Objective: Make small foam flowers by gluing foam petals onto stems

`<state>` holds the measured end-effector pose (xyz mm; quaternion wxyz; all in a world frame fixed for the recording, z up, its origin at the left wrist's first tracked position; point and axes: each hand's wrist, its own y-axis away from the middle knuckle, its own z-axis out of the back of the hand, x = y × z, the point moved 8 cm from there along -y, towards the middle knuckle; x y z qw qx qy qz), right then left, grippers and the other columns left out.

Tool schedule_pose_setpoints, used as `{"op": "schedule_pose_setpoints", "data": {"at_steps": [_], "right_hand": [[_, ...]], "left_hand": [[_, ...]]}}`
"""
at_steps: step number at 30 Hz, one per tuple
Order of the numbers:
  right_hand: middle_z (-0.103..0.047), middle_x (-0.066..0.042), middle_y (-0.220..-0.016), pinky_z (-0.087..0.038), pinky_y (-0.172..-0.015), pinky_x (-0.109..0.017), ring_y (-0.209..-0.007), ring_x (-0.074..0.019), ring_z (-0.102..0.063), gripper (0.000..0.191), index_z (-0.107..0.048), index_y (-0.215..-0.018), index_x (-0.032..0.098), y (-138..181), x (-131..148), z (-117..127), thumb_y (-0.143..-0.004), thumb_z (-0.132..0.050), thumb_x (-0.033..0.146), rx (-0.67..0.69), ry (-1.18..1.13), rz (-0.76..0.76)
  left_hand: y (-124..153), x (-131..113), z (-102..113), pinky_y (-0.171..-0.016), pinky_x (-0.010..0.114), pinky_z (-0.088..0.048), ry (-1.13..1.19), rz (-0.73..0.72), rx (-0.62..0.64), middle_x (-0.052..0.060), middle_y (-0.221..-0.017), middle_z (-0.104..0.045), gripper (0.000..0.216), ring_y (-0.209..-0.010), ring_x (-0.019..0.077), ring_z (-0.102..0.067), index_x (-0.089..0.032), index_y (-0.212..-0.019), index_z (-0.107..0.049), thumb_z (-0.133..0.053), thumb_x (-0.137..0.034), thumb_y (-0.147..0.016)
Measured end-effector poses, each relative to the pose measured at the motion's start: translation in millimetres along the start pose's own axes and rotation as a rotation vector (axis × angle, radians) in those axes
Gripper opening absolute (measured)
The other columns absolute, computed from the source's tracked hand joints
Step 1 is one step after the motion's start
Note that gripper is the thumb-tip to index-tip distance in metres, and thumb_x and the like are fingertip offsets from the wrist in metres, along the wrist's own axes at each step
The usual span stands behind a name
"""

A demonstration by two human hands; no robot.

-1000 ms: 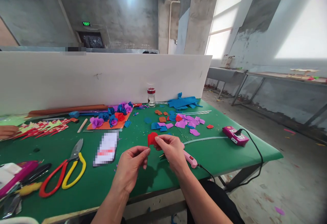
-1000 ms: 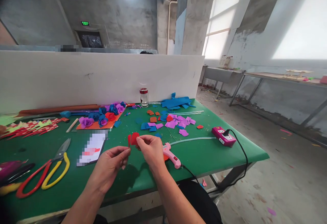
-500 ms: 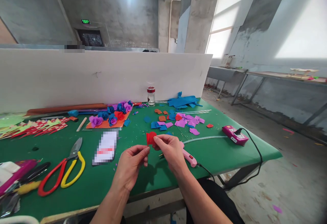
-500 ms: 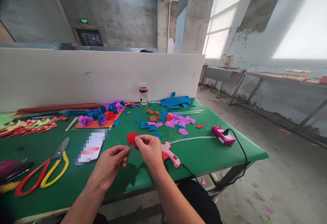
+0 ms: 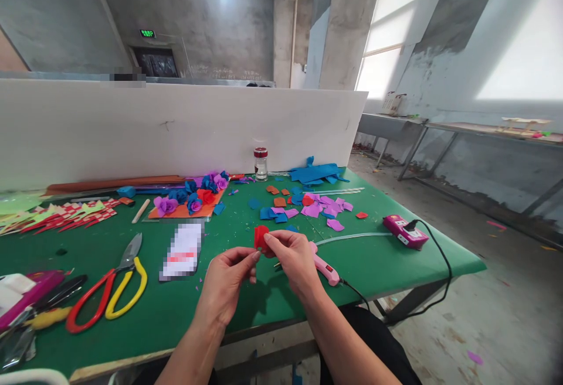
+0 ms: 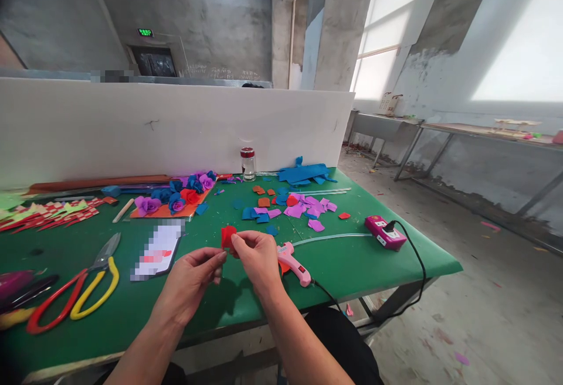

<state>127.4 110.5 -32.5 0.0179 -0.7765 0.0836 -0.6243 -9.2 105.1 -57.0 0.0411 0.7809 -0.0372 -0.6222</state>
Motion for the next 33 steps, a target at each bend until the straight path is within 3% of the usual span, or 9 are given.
{"op": "schedule_pose_setpoints", "data": {"at_steps": [19, 29, 33], "right_hand": [[-0.058, -0.001, -0.055, -0.041, -0.054, -0.021, -0.055, -0.0113, -0.050, 0.021, -0.068, -0.058, 0.015, 1.9, 1.2, -1.4, -0.070, -0.062, 0.031, 0.018, 0.005, -0.029], [-0.060, -0.001, -0.060, -0.036, -0.051, -0.021, -0.054, -0.0095, -0.045, 0.024, -0.069, -0.064, 0.014, 2.9, 0.8, -2.8, -0.073, -0.064, 0.036, 0.030, 0.011, -0.023], [-0.062, 0.000, -0.061, -0.037, -0.052, -0.021, -0.054, -0.0102, -0.050, 0.026, -0.071, -0.084, 0.014, 1.9, -4.7, -2.7, -0.074, -0.065, 0.038, 0.020, -0.067, -0.036]], "left_hand": [[-2.4, 1.5, 0.7, -0.044, 0.020, -0.038, -0.041, -0.021, 0.016, -0.002, -0.053, -0.057, 0.033, -0.046, 0.0080, -0.046, -0.014, -0.066, -0.071, -0.085, -0.039, -0.050], [-3.4, 4.0, 3.5, -0.045, 0.020, -0.040, -0.020, -0.023, 0.009, -0.002, -0.053, -0.058, 0.031, -0.046, 0.0080, -0.048, -0.014, -0.066, -0.071, -0.085, -0.037, -0.052], [-2.8, 3.3, 4.2, -0.044, 0.020, -0.041, -0.014, -0.023, 0.002, -0.002, -0.053, -0.058, 0.032, -0.045, 0.0083, -0.048, -0.013, -0.066, -0.071, -0.084, -0.040, -0.053]]}}
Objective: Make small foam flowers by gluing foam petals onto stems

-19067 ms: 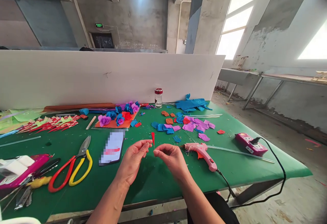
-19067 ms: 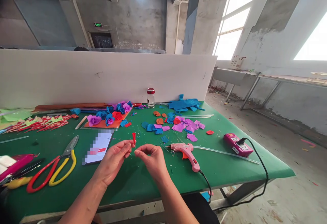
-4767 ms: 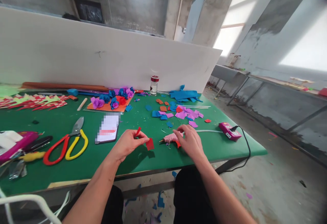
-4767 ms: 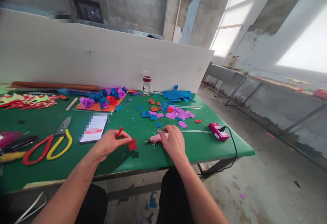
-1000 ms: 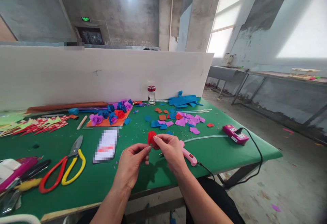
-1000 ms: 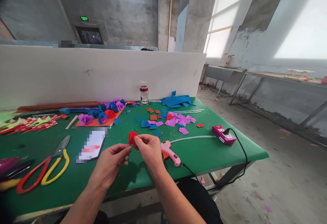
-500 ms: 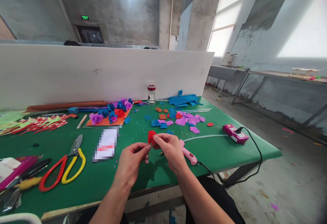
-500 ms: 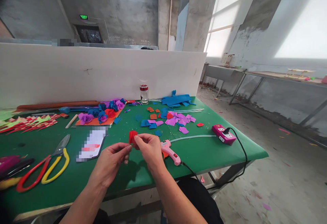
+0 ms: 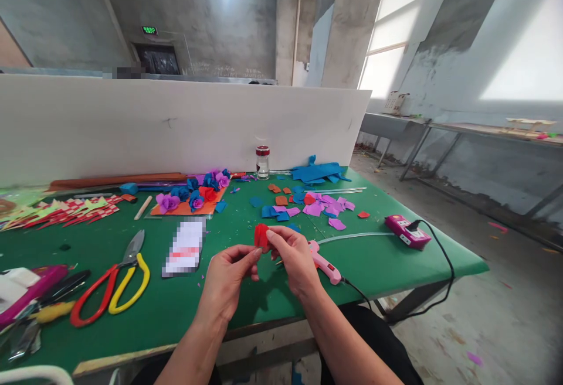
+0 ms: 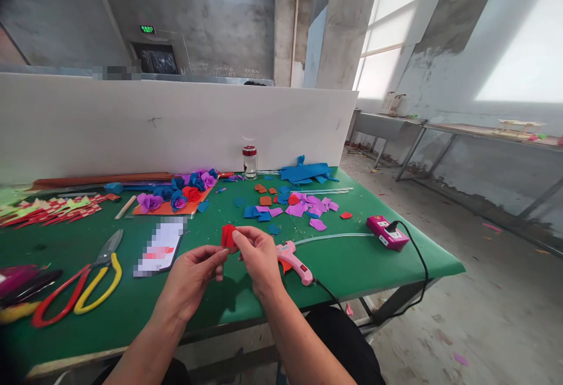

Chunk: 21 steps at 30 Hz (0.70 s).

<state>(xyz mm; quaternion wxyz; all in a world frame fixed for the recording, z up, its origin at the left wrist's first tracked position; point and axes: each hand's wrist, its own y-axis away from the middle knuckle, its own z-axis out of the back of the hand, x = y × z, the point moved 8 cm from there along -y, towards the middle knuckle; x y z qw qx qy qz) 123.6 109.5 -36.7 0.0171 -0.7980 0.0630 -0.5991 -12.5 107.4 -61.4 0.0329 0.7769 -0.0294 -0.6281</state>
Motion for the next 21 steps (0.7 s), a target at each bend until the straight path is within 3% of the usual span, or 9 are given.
{"op": "schedule_pose_setpoints", "data": {"at_steps": [4, 10, 14, 17, 21], "right_hand": [[-0.068, 0.000, -0.070, -0.044, -0.060, -0.023, -0.060, -0.0121, -0.060, 0.039, -0.064, -0.100, 0.017, 2, -3, -7, -0.066, -0.075, 0.033, 0.076, -0.089, -0.030], [-0.071, 0.000, -0.076, -0.049, -0.068, -0.024, -0.067, -0.0131, -0.065, 0.044, -0.061, -0.101, 0.019, 4, -5, -12, -0.062, -0.079, 0.026, 0.128, -0.143, -0.026], [-0.071, -0.001, -0.076, -0.049, -0.067, -0.025, -0.066, -0.0134, -0.065, 0.044, -0.062, -0.104, 0.017, 4, -6, -8, -0.064, -0.078, 0.026, 0.127, -0.143, -0.034], [-0.072, -0.002, -0.078, -0.050, -0.070, -0.025, -0.070, -0.0140, -0.066, 0.046, -0.064, -0.106, 0.018, 6, -3, -7, -0.064, -0.079, 0.026, 0.135, -0.133, -0.032], [-0.072, -0.001, -0.076, -0.052, -0.072, -0.028, -0.066, -0.0142, -0.068, 0.048, -0.065, -0.104, 0.017, 11, -7, -19, -0.061, -0.082, 0.028, 0.220, -0.208, -0.118]], "left_hand": [[2, -3, -1, -0.044, 0.020, -0.042, 0.002, 0.012, -0.006, -0.003, -0.050, -0.056, 0.035, -0.045, 0.0079, -0.047, -0.014, -0.063, -0.071, -0.086, -0.040, -0.047], [5, -5, -2, -0.044, 0.020, -0.043, 0.010, -0.015, -0.019, -0.001, -0.055, -0.058, 0.034, -0.048, 0.0086, -0.048, -0.014, -0.063, -0.071, -0.087, -0.039, -0.047], [6, -4, -3, -0.044, 0.021, -0.042, -0.012, 0.010, 0.106, -0.001, -0.066, -0.063, 0.038, -0.050, 0.0088, -0.049, -0.016, -0.083, -0.074, -0.085, -0.036, -0.054], [1, -8, 7, -0.044, 0.019, -0.037, -0.029, -0.007, 0.129, -0.004, -0.057, -0.056, 0.043, -0.047, 0.0078, -0.044, -0.018, -0.098, -0.072, -0.080, -0.039, -0.062], [-6, -18, 24, -0.053, 0.019, -0.040, -0.039, -0.092, 0.061, -0.001, -0.060, -0.058, 0.039, -0.056, 0.0089, -0.046, -0.015, -0.092, -0.075, -0.078, -0.042, -0.065]]}}
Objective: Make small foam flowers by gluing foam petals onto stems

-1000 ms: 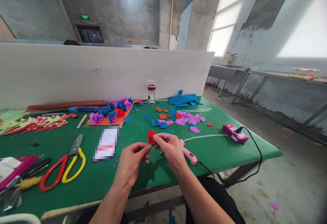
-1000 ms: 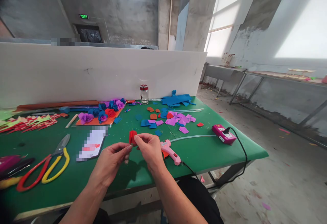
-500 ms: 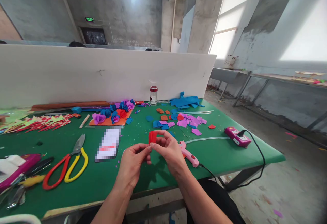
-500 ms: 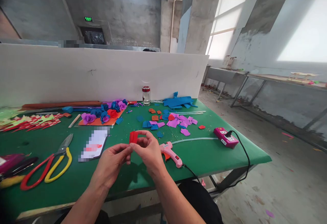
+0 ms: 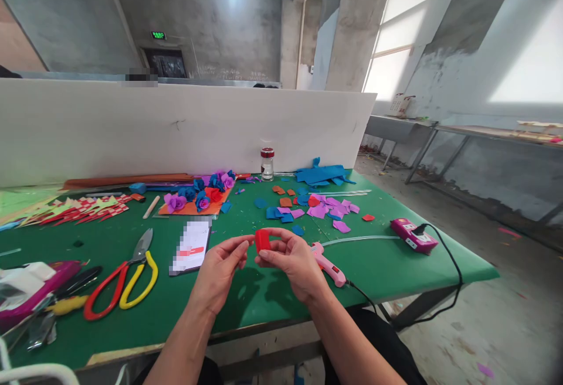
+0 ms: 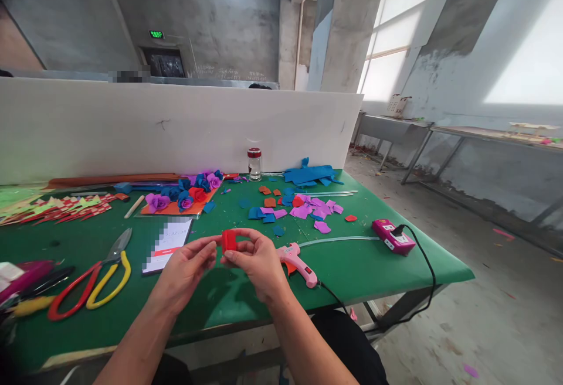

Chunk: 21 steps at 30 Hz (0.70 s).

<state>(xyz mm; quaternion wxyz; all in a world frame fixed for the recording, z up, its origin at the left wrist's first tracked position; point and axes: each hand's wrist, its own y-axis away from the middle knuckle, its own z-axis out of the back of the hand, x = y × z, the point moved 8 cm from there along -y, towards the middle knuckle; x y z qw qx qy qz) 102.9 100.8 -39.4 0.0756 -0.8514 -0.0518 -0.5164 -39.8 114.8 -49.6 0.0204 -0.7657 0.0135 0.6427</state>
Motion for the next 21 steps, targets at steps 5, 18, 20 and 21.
{"op": "schedule_pose_setpoints", "data": {"at_steps": [5, 18, 20, 21], "right_hand": [[-0.071, -0.002, -0.071, -0.053, -0.069, -0.028, -0.061, -0.0134, -0.067, 0.051, -0.065, -0.101, 0.014, -1, -11, -5, -0.057, -0.086, 0.028, 0.016, -0.066, -0.074], [-0.071, -0.002, -0.074, -0.052, -0.070, -0.028, -0.061, -0.0119, -0.065, 0.050, -0.064, -0.099, 0.014, 0, -16, -6, -0.056, -0.087, 0.026, 0.051, -0.115, -0.103], [-0.071, -0.002, -0.075, -0.051, -0.068, -0.027, -0.061, -0.0118, -0.064, 0.049, -0.064, -0.100, 0.015, -1, -18, -6, -0.058, -0.086, 0.027, 0.066, -0.112, -0.098], [-0.070, -0.002, -0.075, -0.050, -0.067, -0.027, -0.061, -0.0118, -0.064, 0.049, -0.064, -0.101, 0.014, -1, -19, -6, -0.059, -0.085, 0.027, 0.073, -0.108, -0.097]], "left_hand": [[1, -2, -9, -0.067, 0.026, -0.047, -0.072, -0.033, 0.142, 0.006, -0.078, -0.067, 0.036, -0.072, 0.0159, -0.056, -0.015, -0.093, -0.076, -0.073, -0.044, -0.071], [-3, 5, -9, -0.070, 0.023, -0.045, 0.042, -0.013, 0.185, 0.006, -0.083, -0.069, 0.023, -0.080, 0.0157, -0.055, -0.017, -0.088, -0.078, -0.077, -0.031, -0.070], [-3, 7, -9, -0.070, 0.023, -0.045, 0.067, 0.004, 0.177, 0.006, -0.082, -0.069, 0.022, -0.079, 0.0152, -0.056, -0.016, -0.085, -0.077, -0.078, -0.030, -0.068], [-3, 9, -9, -0.070, 0.023, -0.045, 0.078, 0.013, 0.168, 0.006, -0.082, -0.069, 0.021, -0.078, 0.0151, -0.056, -0.016, -0.083, -0.077, -0.079, -0.030, -0.067]]}}
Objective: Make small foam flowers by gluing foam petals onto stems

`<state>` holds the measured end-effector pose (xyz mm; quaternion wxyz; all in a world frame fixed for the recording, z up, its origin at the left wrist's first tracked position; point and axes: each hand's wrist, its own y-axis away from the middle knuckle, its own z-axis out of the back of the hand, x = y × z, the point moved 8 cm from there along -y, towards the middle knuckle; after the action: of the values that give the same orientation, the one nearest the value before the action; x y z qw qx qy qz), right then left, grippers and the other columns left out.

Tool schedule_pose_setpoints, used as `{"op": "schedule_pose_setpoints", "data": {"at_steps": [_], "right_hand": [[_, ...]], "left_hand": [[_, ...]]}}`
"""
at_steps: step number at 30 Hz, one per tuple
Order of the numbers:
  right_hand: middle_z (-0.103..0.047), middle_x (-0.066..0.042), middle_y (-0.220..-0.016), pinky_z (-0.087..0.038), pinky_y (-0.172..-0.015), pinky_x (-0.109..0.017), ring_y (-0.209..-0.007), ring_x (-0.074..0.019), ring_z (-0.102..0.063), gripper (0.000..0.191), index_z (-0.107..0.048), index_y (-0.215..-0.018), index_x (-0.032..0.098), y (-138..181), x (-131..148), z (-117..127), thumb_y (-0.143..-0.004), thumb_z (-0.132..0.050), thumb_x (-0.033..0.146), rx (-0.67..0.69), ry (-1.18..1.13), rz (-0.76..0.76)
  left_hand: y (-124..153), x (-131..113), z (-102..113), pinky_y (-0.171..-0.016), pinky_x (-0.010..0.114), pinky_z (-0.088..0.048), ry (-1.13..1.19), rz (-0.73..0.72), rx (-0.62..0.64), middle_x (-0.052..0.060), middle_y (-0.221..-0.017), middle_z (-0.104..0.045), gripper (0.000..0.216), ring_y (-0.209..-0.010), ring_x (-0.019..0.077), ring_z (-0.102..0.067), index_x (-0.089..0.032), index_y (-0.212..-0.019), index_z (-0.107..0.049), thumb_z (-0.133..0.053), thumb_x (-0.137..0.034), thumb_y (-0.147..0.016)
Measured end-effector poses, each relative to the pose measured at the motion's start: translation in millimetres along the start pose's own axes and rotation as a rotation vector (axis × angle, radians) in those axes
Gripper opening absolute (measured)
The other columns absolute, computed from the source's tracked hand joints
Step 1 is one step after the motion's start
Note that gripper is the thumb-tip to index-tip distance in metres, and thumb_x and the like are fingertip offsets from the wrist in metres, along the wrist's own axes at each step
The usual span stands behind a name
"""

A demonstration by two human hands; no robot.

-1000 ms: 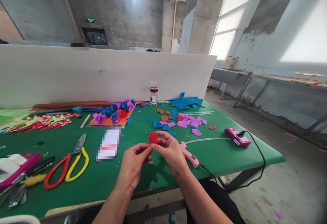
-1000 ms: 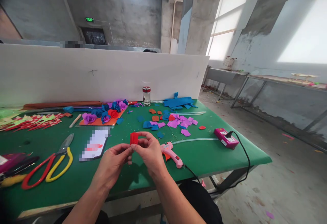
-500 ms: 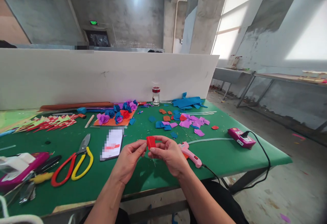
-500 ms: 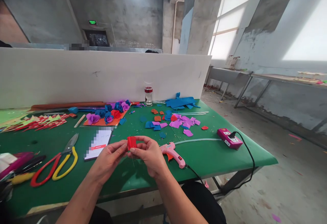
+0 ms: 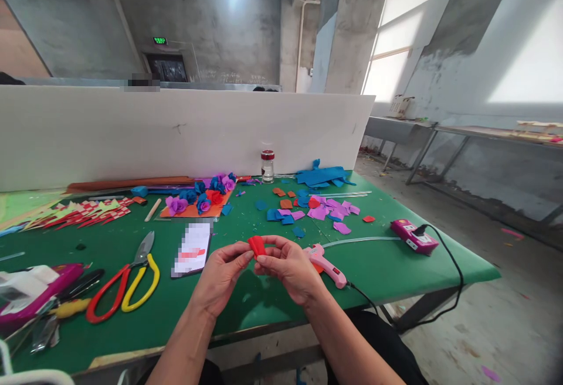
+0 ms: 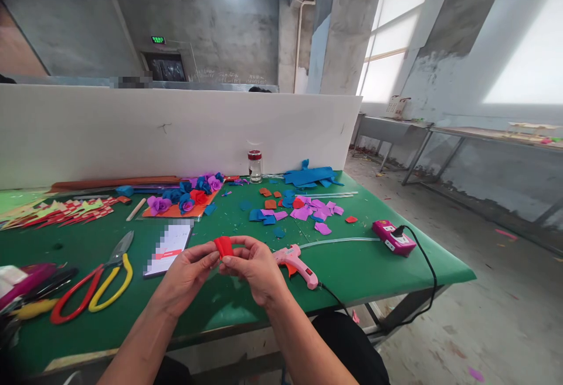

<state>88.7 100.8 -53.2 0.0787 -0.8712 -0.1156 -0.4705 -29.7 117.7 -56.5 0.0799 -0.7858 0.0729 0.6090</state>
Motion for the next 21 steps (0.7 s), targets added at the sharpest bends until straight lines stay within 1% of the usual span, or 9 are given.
{"op": "schedule_pose_setpoints", "data": {"at_steps": [3, 5, 7, 9, 11, 13, 16, 18, 21], "right_hand": [[-0.070, -0.002, -0.075, -0.049, -0.064, -0.026, -0.061, -0.0114, -0.063, 0.048, -0.065, -0.102, 0.014, -1, -1, 0, -0.060, -0.084, 0.029, 0.006, 0.011, -0.004], [-0.069, -0.002, -0.076, -0.048, -0.062, -0.024, -0.061, -0.0106, -0.062, 0.049, -0.065, -0.102, 0.014, 0, -1, 0, -0.059, -0.084, 0.029, -0.003, 0.023, -0.007], [-0.069, -0.002, -0.076, -0.045, -0.058, -0.022, -0.061, -0.0098, -0.060, 0.049, -0.066, -0.102, 0.014, 0, 2, 1, -0.059, -0.084, 0.030, -0.022, 0.063, 0.004], [-0.068, -0.002, -0.074, -0.041, -0.053, -0.020, -0.060, -0.0094, -0.059, 0.049, -0.066, -0.103, 0.014, 2, 6, 1, -0.060, -0.083, 0.031, -0.041, 0.117, 0.023], [-0.068, -0.002, -0.073, -0.039, -0.052, -0.019, -0.060, -0.0092, -0.058, 0.048, -0.067, -0.102, 0.015, 3, 9, 1, -0.060, -0.082, 0.032, -0.056, 0.146, 0.036], [-0.067, -0.001, -0.073, -0.039, -0.053, -0.019, -0.061, -0.0090, -0.057, 0.048, -0.067, -0.102, 0.015, 3, 9, 1, -0.060, -0.083, 0.032, -0.057, 0.138, 0.034], [-0.066, 0.000, -0.071, -0.039, -0.055, -0.020, -0.059, -0.0085, -0.055, 0.047, -0.067, -0.102, 0.015, 3, 6, -1, -0.061, -0.083, 0.032, -0.033, 0.116, 0.026], [-0.065, 0.000, -0.070, -0.038, -0.055, -0.021, -0.059, -0.0082, -0.054, 0.046, -0.068, -0.102, 0.016, 2, 3, -2, -0.062, -0.082, 0.031, -0.007, 0.106, 0.025], [-0.066, 0.000, -0.071, -0.037, -0.055, -0.021, -0.059, -0.0085, -0.055, 0.045, -0.067, -0.102, 0.016, 0, 0, -3, -0.062, -0.082, 0.031, 0.007, 0.100, 0.013]], "left_hand": [[-1, 2, 4, -0.071, 0.024, -0.046, 0.030, 0.008, -0.039, 0.006, -0.081, -0.070, 0.021, -0.079, 0.0159, -0.058, -0.015, -0.078, -0.076, -0.082, -0.029, -0.063], [-1, 0, 8, -0.067, 0.023, -0.046, 0.044, 0.000, -0.056, 0.005, -0.077, -0.069, 0.024, -0.073, 0.0140, -0.056, -0.015, -0.079, -0.076, -0.083, -0.030, -0.061], [-1, -3, 12, -0.061, 0.022, -0.044, 0.057, -0.014, -0.060, 0.005, -0.075, -0.069, 0.028, -0.065, 0.0114, -0.052, -0.014, -0.081, -0.077, -0.082, -0.034, -0.062], [0, -8, 15, -0.058, 0.022, -0.043, 0.038, -0.023, -0.049, 0.005, -0.075, -0.069, 0.031, -0.061, 0.0104, -0.050, -0.014, -0.083, -0.077, -0.081, -0.038, -0.064], [3, -11, 13, -0.063, 0.022, -0.045, -0.029, -0.020, -0.017, 0.006, -0.078, -0.070, 0.030, -0.067, 0.0124, -0.054, -0.016, -0.086, -0.077, -0.081, -0.035, -0.064], [5, -13, 8, -0.071, 0.023, -0.046, -0.095, -0.012, 0.029, 0.005, -0.083, -0.072, 0.029, -0.078, 0.0156, -0.058, -0.018, -0.091, -0.077, -0.081, -0.031, -0.065], [7, -14, 0, -0.082, 0.026, -0.046, -0.137, -0.012, 0.075, 0.006, -0.091, -0.073, 0.029, -0.092, 0.0199, -0.060, -0.021, -0.095, -0.077, -0.078, -0.032, -0.069], [7, -15, -1, -0.084, 0.027, -0.045, -0.161, -0.026, 0.064, 0.006, -0.092, -0.073, 0.028, -0.093, 0.0208, -0.060, -0.020, -0.093, -0.078, -0.078, -0.033, -0.068], [6, -15, 1, -0.080, 0.028, -0.046, -0.188, -0.050, 0.016, 0.006, -0.086, -0.073, 0.024, -0.087, 0.0204, -0.060, -0.018, -0.084, -0.078, -0.079, -0.034, -0.066]]}}
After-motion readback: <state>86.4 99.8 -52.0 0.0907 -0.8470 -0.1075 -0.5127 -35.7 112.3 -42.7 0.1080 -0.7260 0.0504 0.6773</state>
